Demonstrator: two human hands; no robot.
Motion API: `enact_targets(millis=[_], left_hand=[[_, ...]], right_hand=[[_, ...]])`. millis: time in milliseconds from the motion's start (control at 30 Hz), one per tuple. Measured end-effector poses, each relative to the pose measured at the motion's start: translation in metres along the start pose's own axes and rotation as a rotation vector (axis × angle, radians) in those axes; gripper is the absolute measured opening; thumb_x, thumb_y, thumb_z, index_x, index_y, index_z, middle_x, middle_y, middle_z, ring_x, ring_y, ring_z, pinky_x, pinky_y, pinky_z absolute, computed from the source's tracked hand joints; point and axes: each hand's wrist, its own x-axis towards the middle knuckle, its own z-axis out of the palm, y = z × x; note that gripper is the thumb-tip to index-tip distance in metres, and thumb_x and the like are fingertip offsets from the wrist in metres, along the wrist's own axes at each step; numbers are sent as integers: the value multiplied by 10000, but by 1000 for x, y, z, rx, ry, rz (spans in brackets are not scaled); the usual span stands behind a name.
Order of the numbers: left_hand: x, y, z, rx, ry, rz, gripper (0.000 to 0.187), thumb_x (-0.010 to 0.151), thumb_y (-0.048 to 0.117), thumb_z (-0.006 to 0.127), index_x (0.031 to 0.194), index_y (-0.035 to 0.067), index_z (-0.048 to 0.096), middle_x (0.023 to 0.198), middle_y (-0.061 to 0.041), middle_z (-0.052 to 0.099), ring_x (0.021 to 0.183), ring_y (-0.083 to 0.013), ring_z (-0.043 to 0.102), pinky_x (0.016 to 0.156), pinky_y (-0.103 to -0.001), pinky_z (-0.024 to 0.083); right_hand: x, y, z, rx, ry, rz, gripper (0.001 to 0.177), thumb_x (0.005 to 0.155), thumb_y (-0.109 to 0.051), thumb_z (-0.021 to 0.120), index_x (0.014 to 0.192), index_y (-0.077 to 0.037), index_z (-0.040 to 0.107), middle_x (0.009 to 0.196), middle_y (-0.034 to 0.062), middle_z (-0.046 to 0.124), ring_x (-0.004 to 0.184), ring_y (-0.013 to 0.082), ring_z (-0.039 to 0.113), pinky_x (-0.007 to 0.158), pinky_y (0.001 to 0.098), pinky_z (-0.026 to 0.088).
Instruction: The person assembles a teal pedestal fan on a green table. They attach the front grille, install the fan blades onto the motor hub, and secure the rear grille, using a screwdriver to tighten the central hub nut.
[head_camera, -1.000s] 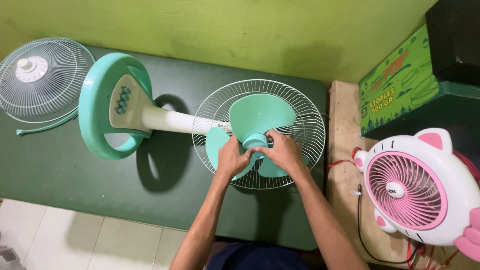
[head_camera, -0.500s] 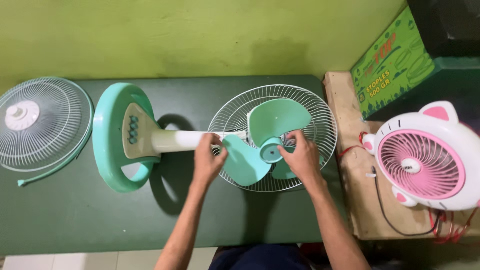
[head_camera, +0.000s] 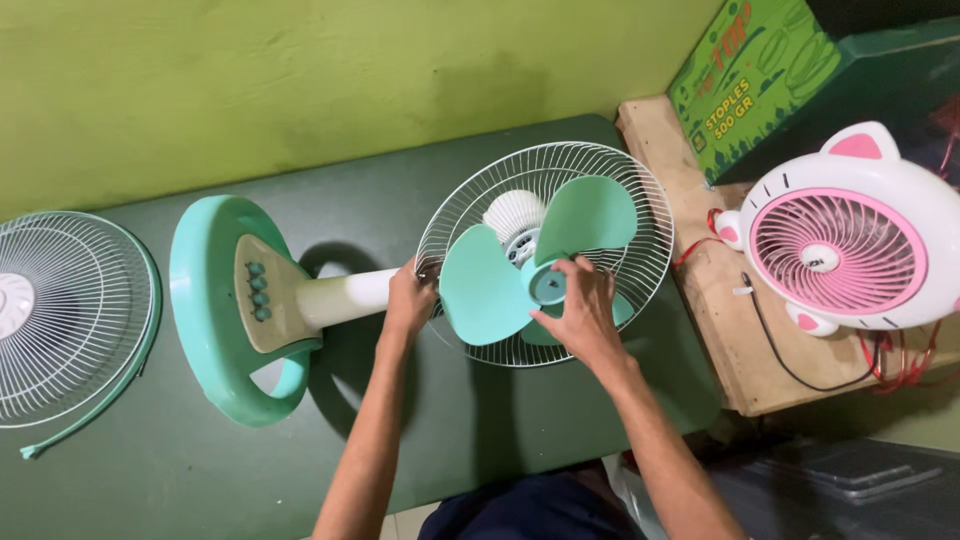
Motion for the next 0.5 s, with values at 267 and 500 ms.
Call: enact_targets(millis=[267, 500], left_hand=[[7, -22, 10, -166, -16, -191, 129, 1002, 72, 596, 1067, 16, 692, 825, -124, 730, 685, -142, 627, 635, -347, 550], [6, -19, 15, -150, 49, -147, 118, 1008, 84, 598, 1024, -10, 668, 768, -119, 689, 657, -138, 600, 607, -340, 528]], right_hand=[[6, -16, 23, 23, 108, 240, 908, 669, -350, 953, 1365, -81, 434, 1296, 164, 536, 1209, 364, 523, 975, 559, 389], [10, -17, 23, 141, 102, 351, 873, 726, -352, 919, 1390, -77, 423, 1286, 223, 485, 1108, 365, 556, 869, 528, 496]])
